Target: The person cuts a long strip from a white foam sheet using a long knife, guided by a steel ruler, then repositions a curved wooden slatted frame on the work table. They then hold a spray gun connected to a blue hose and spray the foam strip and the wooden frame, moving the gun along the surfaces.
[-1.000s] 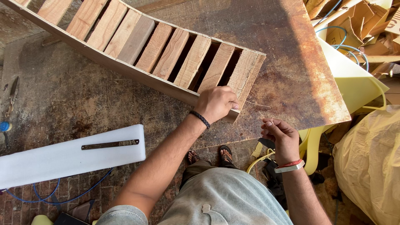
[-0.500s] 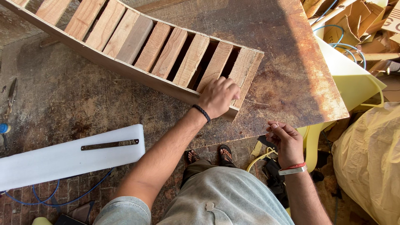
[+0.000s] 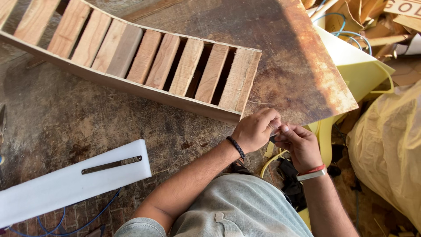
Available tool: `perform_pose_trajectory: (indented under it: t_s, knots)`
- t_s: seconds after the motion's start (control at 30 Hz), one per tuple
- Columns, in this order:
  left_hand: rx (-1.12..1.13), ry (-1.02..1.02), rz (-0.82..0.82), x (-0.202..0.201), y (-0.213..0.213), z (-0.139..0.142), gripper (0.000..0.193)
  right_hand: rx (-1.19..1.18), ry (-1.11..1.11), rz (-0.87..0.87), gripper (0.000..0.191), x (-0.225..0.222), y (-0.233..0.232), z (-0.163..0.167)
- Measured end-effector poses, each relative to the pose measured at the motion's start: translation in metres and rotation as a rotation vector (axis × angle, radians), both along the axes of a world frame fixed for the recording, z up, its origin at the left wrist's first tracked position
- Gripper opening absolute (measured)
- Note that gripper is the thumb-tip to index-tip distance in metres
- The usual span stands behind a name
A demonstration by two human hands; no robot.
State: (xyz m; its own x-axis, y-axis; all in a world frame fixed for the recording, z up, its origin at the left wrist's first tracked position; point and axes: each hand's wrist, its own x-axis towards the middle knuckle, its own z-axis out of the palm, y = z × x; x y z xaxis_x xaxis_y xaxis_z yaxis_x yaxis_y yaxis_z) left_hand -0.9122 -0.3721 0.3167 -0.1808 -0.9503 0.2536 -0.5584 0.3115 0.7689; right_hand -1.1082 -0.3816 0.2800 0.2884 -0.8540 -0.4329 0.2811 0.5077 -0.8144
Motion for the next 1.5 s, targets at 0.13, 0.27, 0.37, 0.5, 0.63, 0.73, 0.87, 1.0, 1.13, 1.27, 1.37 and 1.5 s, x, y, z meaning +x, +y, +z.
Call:
perform_pose_trajectory:
  t_s: [0.13,0.27,0.37,0.5,0.63,0.73,0.87,1.0,1.13,1.27,1.37,1.5]
  knots:
    - [0.039,0.106,-0.039,-0.019,0.002,0.012,0.015,0.081,-0.167,0.052,0.020,-0.005,0.008,0.005]
    - [-0.013,0.192,-0.129,-0.023,0.002,0.007,0.012,0.093,-0.363,0.046,0.021,-0.015,0.023,0.007]
    - [-0.026,0.104,-0.146,-0.027,0.005,-0.001,0.011,0.122,-0.380,-0.023,0.023,-0.024,0.033,0.005]
    - [-0.050,-0.063,-0.176,-0.030,0.012,-0.001,0.012,0.127,-0.313,-0.047,0.022,-0.036,0.038,-0.003]
    - [-0.186,-0.277,-0.251,-0.034,0.016,0.006,0.025,0.137,-0.288,-0.149,0.021,-0.043,0.038,-0.014]
    - [-0.222,-0.262,-0.275,-0.032,0.021,0.009,0.046,0.055,-0.240,-0.220,0.021,-0.051,0.028,-0.024]
    - [-0.108,-0.214,-0.280,-0.015,0.019,0.003,0.032,-0.046,0.322,-0.400,0.019,-0.082,0.002,-0.027]
    - [-0.092,-0.130,-0.160,0.017,0.005,-0.002,0.016,-0.405,1.245,-0.254,0.047,-0.119,-0.011,-0.016]
    - [-0.195,-0.417,0.254,0.056,-0.004,0.004,0.051,-0.244,1.308,-0.101,0.042,-0.114,-0.024,-0.004]
    - [-0.027,-0.640,0.417,0.076,-0.011,0.009,0.096,-0.197,1.091,-0.010,0.032,-0.062,-0.039,0.008]
    - [0.030,-0.644,0.404,0.080,-0.015,0.011,0.096,-0.350,0.894,0.034,0.024,-0.011,-0.049,0.022]
    - [0.233,-0.642,0.334,0.085,-0.008,0.021,0.087,-0.548,0.642,0.148,0.017,0.048,-0.067,0.053]
